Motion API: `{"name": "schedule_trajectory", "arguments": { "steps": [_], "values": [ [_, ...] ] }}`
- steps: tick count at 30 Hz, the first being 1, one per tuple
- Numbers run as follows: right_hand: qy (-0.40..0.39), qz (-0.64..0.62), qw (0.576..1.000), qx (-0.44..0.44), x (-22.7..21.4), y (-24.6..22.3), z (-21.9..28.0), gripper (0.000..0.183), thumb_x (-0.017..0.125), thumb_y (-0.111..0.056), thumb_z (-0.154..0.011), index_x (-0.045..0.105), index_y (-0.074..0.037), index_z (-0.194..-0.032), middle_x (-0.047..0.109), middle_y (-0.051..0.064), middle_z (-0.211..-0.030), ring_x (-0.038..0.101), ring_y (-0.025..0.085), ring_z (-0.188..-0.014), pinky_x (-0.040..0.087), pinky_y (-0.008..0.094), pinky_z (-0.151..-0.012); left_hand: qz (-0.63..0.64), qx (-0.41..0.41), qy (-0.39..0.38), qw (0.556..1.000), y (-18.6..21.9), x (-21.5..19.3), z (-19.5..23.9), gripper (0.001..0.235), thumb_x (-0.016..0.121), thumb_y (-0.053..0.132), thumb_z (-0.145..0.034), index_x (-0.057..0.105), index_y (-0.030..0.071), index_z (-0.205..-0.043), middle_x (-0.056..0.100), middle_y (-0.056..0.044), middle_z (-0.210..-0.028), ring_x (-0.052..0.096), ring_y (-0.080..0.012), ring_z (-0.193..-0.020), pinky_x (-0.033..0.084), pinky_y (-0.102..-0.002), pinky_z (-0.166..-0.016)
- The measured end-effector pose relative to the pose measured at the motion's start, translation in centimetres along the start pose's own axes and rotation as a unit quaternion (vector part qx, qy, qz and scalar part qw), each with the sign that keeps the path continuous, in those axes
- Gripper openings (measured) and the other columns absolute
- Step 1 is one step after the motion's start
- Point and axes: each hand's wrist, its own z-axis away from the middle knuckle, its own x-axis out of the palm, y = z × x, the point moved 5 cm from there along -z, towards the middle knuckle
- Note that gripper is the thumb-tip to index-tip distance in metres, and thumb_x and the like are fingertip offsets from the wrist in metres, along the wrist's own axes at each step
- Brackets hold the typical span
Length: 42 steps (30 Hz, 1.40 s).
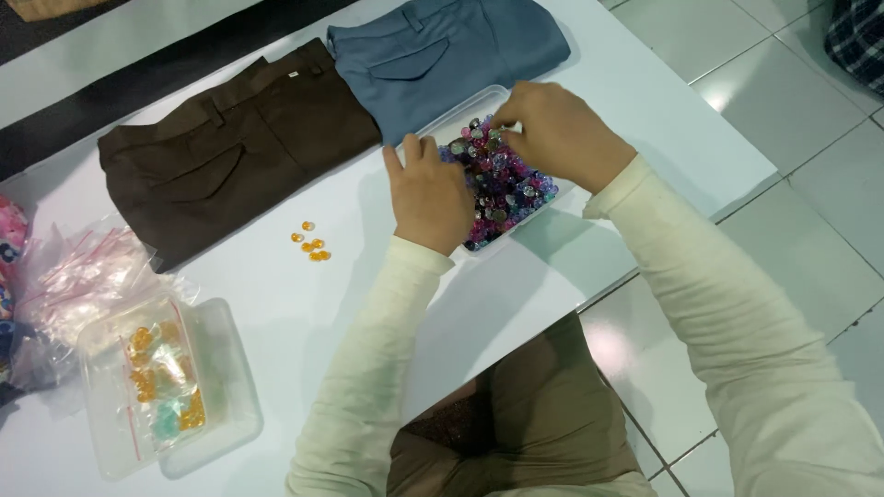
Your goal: Picking small decorative buttons from a container and placing them into a small plastic bag
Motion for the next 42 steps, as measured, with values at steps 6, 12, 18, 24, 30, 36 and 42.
{"name": "schedule_trajectory", "arguments": {
  "steps": [6,12,18,24,30,36,42],
  "values": [
    [-0.07,0.065,0.995,0.015,3.2,0.0,-1.1,0.007,0.062,-0.017,-0.087,0.067,-0.013,-0.083,0.059,0.008,-0.092,0.061,0.032,-0.087,0.045,0.048,-0.058,-0.026,-0.016,0.0,1.0,-0.1,0.3,-0.3,0.026,0.076,0.045,-0.076,0.077,0.021,-0.087,0.065,-0.01,-0.1,0.051,-0.034,-0.106,0.039,-0.051,-0.099],
    [-0.046,0.106,0.993,-0.023,5.9,0.3,-1.9,0.024,0.057,-0.008,-0.09,0.072,-0.018,-0.105,0.055,0.009,-0.088,0.063,0.037,-0.07,0.044,0.05,-0.046,0.039,0.029,0.048,0.998,-1.2,0.1,-0.6,0.031,0.065,0.004,-0.069,0.074,0.016,-0.097,0.062,-0.006,-0.084,0.054,-0.0338,-0.091,0.043,-0.051,-0.094],
    [-0.017,0.093,0.996,0.001,2.9,0.3,-0.9,0.016,0.055,-0.009,-0.095,0.068,-0.008,-0.086,0.056,0.012,-0.084,0.06,0.036,-0.071,0.044,0.049,-0.051,0.102,0.064,0.028,0.992,0.3,1.7,-0.3,0.036,0.06,0.011,-0.078,0.083,0.034,-0.093,0.057,-0.007,-0.088,0.047,-0.0367,-0.095,0.037,-0.05,-0.094],
    [0.007,0.127,0.992,-0.005,2.6,0.7,0.7,0.017,0.058,-0.008,-0.096,0.074,-0.011,-0.098,0.056,0.009,-0.09,0.062,0.037,-0.065,0.043,0.049,-0.043,-0.011,0.009,0.047,0.999,-0.7,0.4,-0.3,0.015,0.067,0.013,-0.071,0.073,0.025,-0.065,0.057,-0.003,-0.083,0.047,-0.0314,-0.095,0.038,-0.045,-0.084],
    [-0.013,0.128,0.992,-0.013,2.8,-1.3,-0.6,0.012,0.072,-0.012,-0.089,0.08,-0.007,-0.096,0.062,0.012,-0.09,0.072,0.038,-0.08,0.061,0.053,-0.063,0.059,0.004,0.029,0.998,-1.2,0.2,-0.3,0.008,0.077,0.012,-0.072,0.08,0.011,-0.079,0.061,-0.014,-0.086,0.05,-0.0319,-0.094,0.033,-0.049,-0.084],
    [0.012,0.21,0.977,-0.029,4.4,-1.5,-1.0,0.005,0.069,-0.003,-0.085,0.071,0.002,-0.084,0.06,0.012,-0.077,0.071,0.032,-0.067,0.06,0.047,-0.052,0.069,0.01,0.038,0.997,-1.2,0.0,-0.3,0.008,0.077,0.012,-0.071,0.079,0.011,-0.079,0.061,-0.013,-0.08,0.052,-0.0311,-0.087,0.033,-0.046,-0.08],
    [-0.047,0.167,0.985,-0.002,3.4,-1.6,-0.8,0.015,0.069,-0.007,-0.089,0.076,0.002,-0.098,0.067,0.019,-0.092,0.073,0.043,-0.081,0.06,0.06,-0.064,0.122,0.017,0.088,0.988,-0.9,-0.7,-0.8,0.007,0.077,0.01,-0.07,0.078,0.008,-0.077,0.061,-0.014,-0.079,0.054,-0.0343,-0.086,0.034,-0.048,-0.078]
  ]
}}
